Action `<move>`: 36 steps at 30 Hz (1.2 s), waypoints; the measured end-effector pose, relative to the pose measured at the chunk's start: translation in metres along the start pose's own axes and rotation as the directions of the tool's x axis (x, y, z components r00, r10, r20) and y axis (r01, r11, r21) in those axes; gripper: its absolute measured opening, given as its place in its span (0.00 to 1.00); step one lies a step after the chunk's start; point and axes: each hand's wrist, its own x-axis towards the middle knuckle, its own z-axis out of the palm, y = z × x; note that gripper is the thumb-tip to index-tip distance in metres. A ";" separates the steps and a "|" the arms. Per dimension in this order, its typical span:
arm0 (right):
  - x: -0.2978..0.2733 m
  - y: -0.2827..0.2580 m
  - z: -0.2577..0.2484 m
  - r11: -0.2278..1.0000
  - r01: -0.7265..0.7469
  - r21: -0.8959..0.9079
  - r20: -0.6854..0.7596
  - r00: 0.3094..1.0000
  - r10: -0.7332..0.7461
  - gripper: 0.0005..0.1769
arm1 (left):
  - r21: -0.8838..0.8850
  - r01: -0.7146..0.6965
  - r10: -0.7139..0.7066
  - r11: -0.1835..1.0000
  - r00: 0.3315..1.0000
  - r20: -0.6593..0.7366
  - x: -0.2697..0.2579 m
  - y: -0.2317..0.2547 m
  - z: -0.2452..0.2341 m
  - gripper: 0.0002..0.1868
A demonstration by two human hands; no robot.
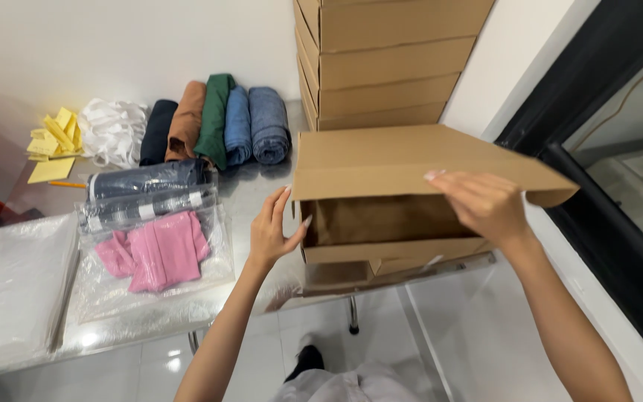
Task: The person places several plastic-wrapped clothing items, including pink and dark-colored garments, into a cardboard box. After closing the box, they pick up a yellow sticky note and a pencil, then write on the note while it rests on top of the box.
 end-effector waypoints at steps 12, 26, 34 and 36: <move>0.097 0.111 0.046 0.989 -0.128 -0.070 -0.366 0.926 0.094 0.05 | -0.357 0.180 -0.097 0.917 0.967 0.237 0.162 -0.069 0.070 0.53; 0.108 0.123 0.074 0.934 -0.352 0.061 -0.274 0.894 0.354 0.12 | -0.325 0.801 -0.649 0.502 0.598 0.470 0.256 -0.097 0.093 0.52; 0.095 0.108 0.069 0.909 -0.391 0.144 -0.159 0.897 0.411 0.16 | -0.391 0.819 -0.663 0.421 0.572 0.483 0.238 -0.081 0.080 0.59; 0.091 0.100 0.064 0.903 -0.392 0.178 -0.141 0.898 0.417 0.18 | -0.399 0.814 -0.680 0.422 0.575 0.454 0.223 -0.087 0.082 0.59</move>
